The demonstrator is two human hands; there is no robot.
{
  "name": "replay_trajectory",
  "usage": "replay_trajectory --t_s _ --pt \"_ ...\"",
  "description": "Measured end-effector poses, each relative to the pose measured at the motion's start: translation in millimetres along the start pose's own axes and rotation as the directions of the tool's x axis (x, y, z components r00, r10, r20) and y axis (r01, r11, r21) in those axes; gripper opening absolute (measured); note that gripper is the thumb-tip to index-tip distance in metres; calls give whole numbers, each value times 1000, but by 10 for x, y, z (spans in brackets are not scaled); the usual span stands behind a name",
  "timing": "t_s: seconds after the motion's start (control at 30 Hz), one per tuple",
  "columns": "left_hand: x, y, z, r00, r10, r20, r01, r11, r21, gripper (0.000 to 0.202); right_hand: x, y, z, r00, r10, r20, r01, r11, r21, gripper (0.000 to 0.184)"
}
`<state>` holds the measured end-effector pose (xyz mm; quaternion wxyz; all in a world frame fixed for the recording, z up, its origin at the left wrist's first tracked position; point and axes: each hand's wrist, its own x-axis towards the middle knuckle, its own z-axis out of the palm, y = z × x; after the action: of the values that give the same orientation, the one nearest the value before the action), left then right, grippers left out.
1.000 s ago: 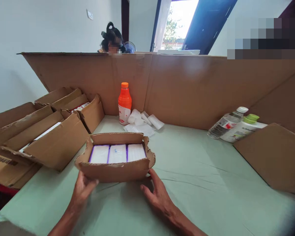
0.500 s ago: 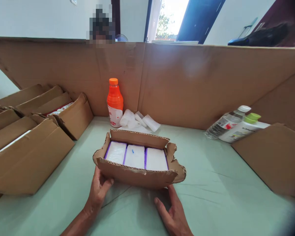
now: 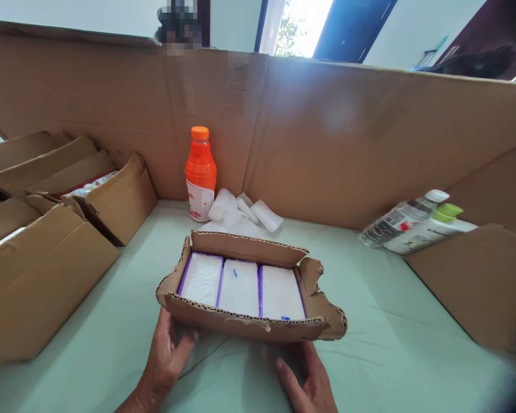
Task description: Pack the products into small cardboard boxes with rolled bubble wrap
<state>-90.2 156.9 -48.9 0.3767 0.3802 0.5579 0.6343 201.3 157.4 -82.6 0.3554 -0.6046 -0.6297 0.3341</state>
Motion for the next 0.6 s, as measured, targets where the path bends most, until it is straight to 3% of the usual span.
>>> replay_trajectory --t_s 0.2,0.4,0.6 --pt "68 -225 -95 998 -41 47 38 996 75 69 24 -80 -46 999 30 11 -31 999 45 53" --pt "77 -286 -105 999 -38 21 36 994 107 69 136 -224 -206 997 57 42 -60 995 83 54" --pt "69 -315 -115 998 -56 23 53 993 110 72 762 -450 -610 998 -26 65 17 991 135 43"
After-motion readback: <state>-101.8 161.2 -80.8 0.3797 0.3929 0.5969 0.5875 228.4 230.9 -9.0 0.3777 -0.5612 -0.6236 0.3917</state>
